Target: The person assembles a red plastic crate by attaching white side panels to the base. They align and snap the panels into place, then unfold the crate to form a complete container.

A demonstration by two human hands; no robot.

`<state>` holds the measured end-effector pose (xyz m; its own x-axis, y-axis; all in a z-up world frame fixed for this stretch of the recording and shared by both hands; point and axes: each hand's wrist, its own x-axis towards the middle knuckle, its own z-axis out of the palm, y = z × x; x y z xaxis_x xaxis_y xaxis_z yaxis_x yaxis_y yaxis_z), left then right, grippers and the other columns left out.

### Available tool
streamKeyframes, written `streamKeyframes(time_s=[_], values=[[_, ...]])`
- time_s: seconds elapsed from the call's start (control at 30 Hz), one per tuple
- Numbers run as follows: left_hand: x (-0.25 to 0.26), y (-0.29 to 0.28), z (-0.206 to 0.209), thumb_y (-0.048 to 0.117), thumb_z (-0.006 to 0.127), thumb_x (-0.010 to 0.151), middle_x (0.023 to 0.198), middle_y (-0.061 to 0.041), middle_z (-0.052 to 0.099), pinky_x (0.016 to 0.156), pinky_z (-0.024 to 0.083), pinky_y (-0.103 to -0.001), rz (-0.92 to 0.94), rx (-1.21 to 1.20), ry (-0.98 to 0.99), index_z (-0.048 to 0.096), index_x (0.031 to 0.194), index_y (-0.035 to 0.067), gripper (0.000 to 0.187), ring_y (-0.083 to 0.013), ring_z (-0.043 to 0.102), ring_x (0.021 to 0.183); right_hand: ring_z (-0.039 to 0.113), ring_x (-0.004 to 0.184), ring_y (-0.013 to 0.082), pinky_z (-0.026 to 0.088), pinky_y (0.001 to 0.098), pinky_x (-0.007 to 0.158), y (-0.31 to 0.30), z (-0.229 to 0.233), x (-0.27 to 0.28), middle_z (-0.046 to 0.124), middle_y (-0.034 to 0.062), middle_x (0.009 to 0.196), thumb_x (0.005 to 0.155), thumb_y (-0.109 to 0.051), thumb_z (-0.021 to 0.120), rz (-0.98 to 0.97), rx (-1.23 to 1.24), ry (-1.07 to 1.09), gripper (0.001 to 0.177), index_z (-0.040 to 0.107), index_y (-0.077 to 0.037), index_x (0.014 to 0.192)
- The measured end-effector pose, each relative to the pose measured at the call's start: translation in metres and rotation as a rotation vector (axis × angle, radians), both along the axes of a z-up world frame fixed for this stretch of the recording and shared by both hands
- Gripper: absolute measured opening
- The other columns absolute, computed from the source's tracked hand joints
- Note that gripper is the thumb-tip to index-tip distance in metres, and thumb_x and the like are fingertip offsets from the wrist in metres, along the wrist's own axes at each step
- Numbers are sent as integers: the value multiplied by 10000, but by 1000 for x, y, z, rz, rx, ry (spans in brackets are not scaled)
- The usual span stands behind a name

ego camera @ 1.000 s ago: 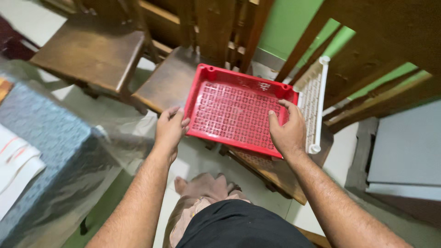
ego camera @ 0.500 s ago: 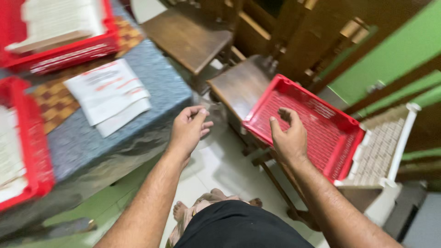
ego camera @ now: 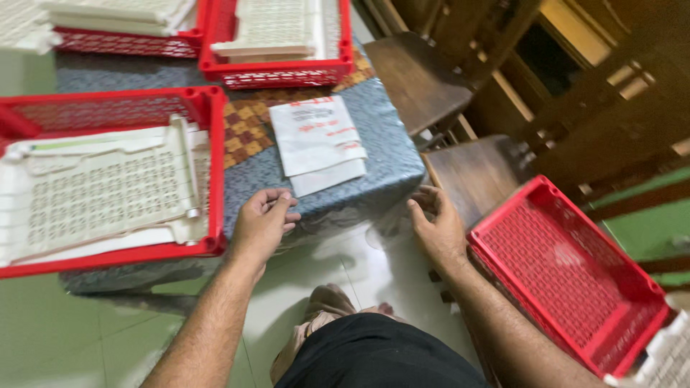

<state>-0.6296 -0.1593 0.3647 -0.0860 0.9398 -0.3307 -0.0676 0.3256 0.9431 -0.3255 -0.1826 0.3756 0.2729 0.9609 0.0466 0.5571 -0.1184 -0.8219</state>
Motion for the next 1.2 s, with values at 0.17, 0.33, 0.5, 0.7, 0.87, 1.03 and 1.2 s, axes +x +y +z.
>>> streamKeyframes(time_s=[0.17,0.33,0.5,0.7,0.87,1.03,1.2], values=[[-33,-1,2,222,577,1008,1119,-100,725,775,592,-315,120,19,22,633,1204,12,293,-183,724,890,708,1132,204,533,358,989,33,-3,-22,745,121,1210,941,-244,679,83,-21,-3,453,580,-27,1327],[-61,6,-1,221,666,940,955,-83,767,741,602,-326,230,75,380,691,1108,53,238,-176,761,818,725,1088,202,540,360,961,78,-8,-43,763,102,1176,929,-253,663,175,-83,-5,457,591,-37,1325],[-103,27,-18,223,716,910,938,-93,784,800,587,-364,326,112,846,752,1032,86,187,-244,766,851,736,1019,188,560,344,894,127,-9,-63,769,118,1141,933,-267,671,283,-116,22,459,602,-31,1321],[-153,56,-44,220,747,850,1110,-172,746,922,546,-456,275,-55,1063,738,1134,86,314,-343,705,1038,724,989,180,565,330,852,157,-6,-73,768,124,1116,940,-272,683,315,-130,58,468,598,-21,1326],[-164,64,-48,318,814,812,1154,-207,728,991,537,-439,-13,-269,1008,678,1263,95,522,-348,689,1114,733,1009,171,560,318,868,151,-12,-84,770,120,1099,930,-255,688,236,-131,111,458,599,-18,1312],[-163,55,-52,234,762,790,1152,-188,745,986,554,-432,-133,-256,1021,730,1158,106,391,-347,712,1083,728,1025,169,547,306,889,127,-21,-116,763,113,1100,927,-239,684,161,-148,191,466,582,-18,1324],[-166,50,-33,206,760,739,1042,-179,713,884,551,-475,-38,50,1062,754,959,73,257,-381,677,978,740,1019,181,550,309,883,103,-18,-158,781,131,1079,931,-238,668,158,-161,219,453,601,-18,1320]])
